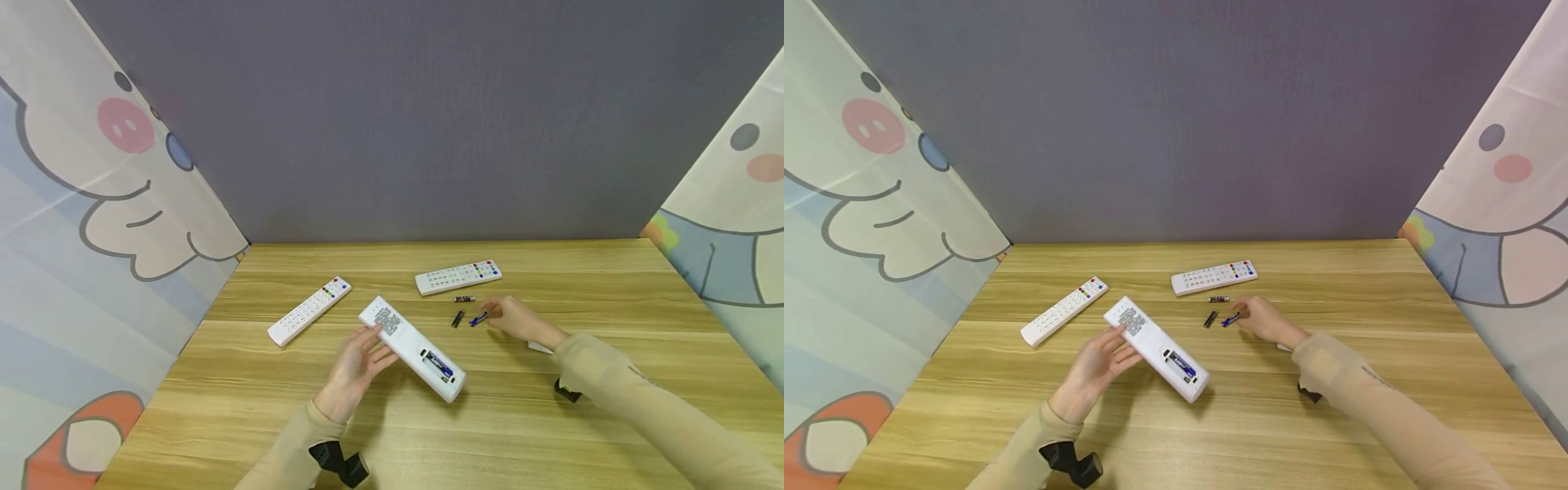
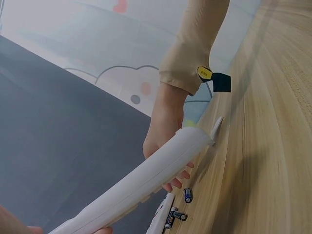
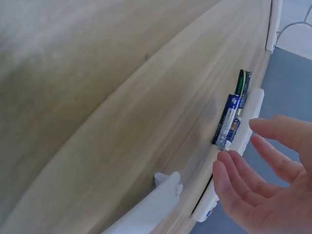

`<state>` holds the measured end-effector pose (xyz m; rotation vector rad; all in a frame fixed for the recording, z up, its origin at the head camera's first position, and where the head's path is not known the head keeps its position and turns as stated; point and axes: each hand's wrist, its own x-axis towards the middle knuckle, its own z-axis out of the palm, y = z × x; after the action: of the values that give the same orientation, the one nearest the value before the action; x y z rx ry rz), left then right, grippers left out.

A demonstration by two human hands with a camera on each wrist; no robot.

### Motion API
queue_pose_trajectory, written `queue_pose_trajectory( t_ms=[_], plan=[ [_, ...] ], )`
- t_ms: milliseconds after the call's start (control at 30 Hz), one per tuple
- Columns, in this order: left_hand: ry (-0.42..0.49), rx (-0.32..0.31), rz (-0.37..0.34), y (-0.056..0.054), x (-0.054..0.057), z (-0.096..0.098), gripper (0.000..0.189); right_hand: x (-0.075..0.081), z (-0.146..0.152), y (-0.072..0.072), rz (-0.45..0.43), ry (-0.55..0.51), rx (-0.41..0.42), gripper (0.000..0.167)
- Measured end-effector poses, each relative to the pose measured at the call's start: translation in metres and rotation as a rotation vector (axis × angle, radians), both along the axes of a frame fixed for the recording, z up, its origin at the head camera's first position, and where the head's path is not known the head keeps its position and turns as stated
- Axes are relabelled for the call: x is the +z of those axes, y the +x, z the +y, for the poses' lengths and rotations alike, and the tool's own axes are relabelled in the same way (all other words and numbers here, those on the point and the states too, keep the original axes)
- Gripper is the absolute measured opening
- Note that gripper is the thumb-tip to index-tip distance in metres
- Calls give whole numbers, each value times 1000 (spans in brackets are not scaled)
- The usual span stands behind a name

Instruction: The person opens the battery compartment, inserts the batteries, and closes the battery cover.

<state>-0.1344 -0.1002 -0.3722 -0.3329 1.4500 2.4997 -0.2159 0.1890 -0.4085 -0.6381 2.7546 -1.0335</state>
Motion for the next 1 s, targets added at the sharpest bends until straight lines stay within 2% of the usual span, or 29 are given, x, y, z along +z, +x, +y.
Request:
queue_pose_trajectory(
  t_ms=[333,533,767,1000],
  plan=[
    [-4,7,-12,-1,0,0,28,-6,-1,-6,26,67,39,30],
    [0,1,-11,-1,0,-1,29,-5,-5,-6,41,119,59,29],
    [12,-5,-8,-1,-1,-2,27,-4,-10,-2,119,254,104,26],
    [20,0,-12,-1,0,-2,26,-8,-11,-2,169,279,128,16]
  ],
)
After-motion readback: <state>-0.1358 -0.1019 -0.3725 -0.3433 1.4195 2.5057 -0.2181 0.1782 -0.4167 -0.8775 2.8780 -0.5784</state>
